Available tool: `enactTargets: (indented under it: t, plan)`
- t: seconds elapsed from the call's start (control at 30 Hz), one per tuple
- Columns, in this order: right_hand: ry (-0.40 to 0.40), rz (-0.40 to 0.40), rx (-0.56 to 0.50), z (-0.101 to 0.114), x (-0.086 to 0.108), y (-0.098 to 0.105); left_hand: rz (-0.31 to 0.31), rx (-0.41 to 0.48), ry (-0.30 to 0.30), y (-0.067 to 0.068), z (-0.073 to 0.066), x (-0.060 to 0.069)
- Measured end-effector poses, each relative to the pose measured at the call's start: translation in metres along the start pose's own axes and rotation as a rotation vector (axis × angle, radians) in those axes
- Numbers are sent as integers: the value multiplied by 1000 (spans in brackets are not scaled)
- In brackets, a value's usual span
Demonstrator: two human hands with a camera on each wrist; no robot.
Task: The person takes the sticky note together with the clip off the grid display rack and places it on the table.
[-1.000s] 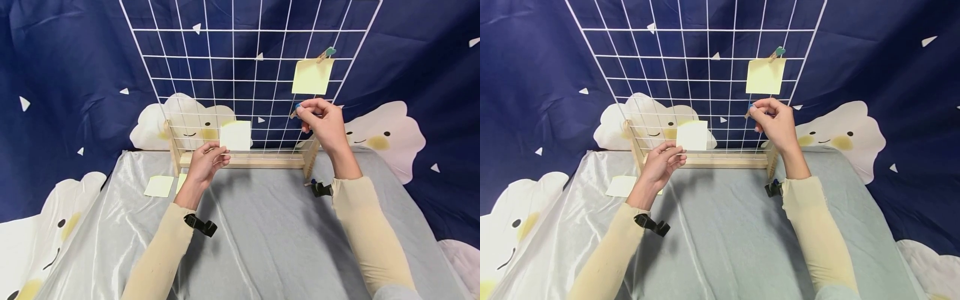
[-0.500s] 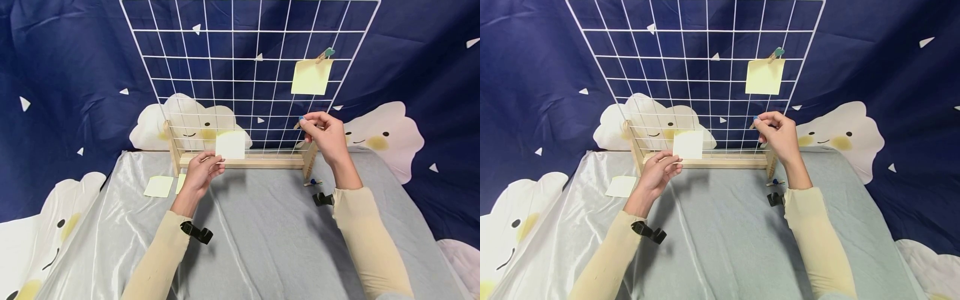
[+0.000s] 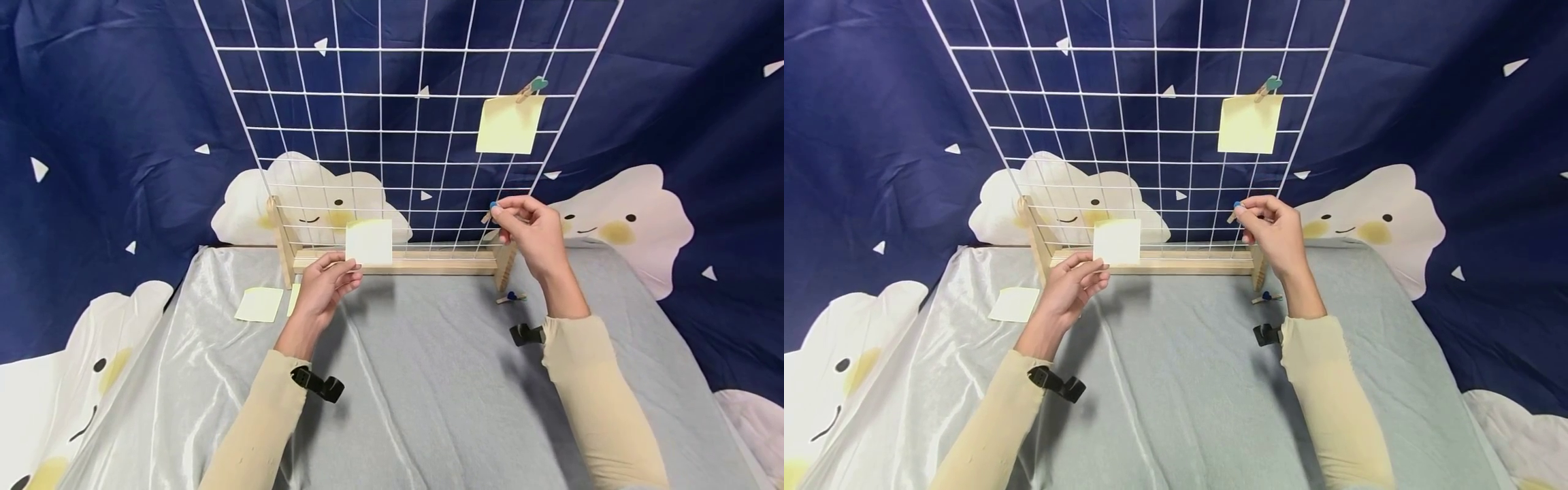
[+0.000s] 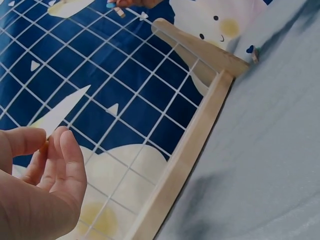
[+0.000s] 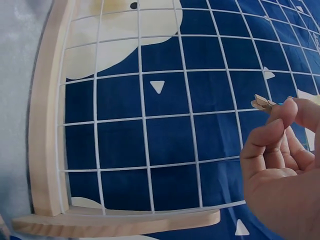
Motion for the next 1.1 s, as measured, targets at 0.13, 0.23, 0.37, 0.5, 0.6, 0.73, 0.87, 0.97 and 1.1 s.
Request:
enactTargets:
  t: [0.13,0.23,0.37,0.5,0.6,0.73,0.87,0.97,1.1]
  plan:
    - [-12,-10,-7,-6,3,2,-4,-7,10,4,4,0]
    - [-13,-22,-19,-10,5,3,-9,-14,12,7,7,1]
    - [-37,-43,-44,-18,9,7,-14,-23,19,12,11,1]
    - [-90,-62,-61,-31,15,11,-27,-34,32,18,15,1]
    - [-130,-78,-70,-42,21,13,-32,-49,38,23,18,1]
    - [-176,-92,-65,-58,28,15,-35,-64,43,28,20,2]
    - [-219,-94,-62,-73,35,16,-37,-71,48,32,22,3]
    - [-237,-95,-77,-81,39,17,-45,-79,49,36,24,3]
    - [-239,-95,-87,-88,40,20,-54,-83,48,41,26,3]
Point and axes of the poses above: each hand's wrist, its own x-axis away from the middle knuckle, its own y-axis out of the back of the hand, z = x × y, the point moved 6 cm from there along -x, towards the middle knuckle, and after that the axes turned 13 degrees about x, right-handed, at the moved point
